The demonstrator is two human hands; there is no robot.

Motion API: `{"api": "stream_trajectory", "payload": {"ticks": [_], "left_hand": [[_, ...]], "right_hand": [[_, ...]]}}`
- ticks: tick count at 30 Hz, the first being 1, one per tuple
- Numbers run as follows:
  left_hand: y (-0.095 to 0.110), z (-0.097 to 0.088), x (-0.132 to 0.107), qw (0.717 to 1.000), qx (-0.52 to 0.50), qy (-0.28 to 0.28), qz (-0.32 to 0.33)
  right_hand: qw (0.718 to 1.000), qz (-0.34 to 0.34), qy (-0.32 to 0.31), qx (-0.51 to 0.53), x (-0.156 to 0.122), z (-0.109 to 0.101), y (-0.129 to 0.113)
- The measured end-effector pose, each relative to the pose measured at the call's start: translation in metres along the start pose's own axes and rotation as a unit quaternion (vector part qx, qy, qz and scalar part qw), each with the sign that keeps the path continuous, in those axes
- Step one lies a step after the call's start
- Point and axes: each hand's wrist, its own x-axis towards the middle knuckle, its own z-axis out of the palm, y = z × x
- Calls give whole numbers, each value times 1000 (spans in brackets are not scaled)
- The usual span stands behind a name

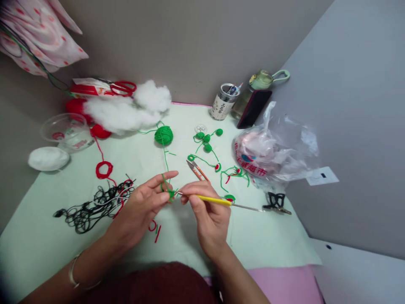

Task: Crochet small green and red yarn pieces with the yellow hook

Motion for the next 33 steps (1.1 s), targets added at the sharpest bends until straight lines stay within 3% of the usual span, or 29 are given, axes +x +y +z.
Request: {"api": "stream_trajectory", "payload": {"ticks": [5, 8, 11, 14, 17, 20, 22, 24, 27, 30, 33], "left_hand": [[-9, 0, 1, 999, 35, 5, 18], [-10, 2, 2, 1000, 9, 12, 17], [-8, 3, 3, 998, -52, -1, -35], [-6, 2, 3, 995, -77, 2, -58], [-8, 2, 3, 999, -46, 25, -9], [-12, 5, 2, 999, -14, 36, 34], [-12, 7, 2, 999, -30, 15, 6], [-10, 7, 3, 997, -65, -11, -44], [-7, 3, 5, 994, -85, -7, -64], [-8, 1, 5, 999, -35, 19, -10], [-13, 2, 3, 998, 19, 27, 45]], "right_hand": [[999, -6, -24, -36, 0, 6, 1], [984, -91, -42, -149, -6, 6, 2], [969, -142, -46, -198, -8, 2, 3], [991, -72, -11, -112, -4, -2, 2], [999, -6, 21, -32, 0, -1, 1], [992, -51, -19, -117, -4, 4, 3], [968, -122, -38, -216, -7, 5, 5], [959, -151, -24, -239, -8, 3, 7], [990, -70, 34, -121, -3, -2, 6], [999, 15, 35, -21, 3, -2, 3], [992, -44, -11, -120, 3, 4, 0]]}}
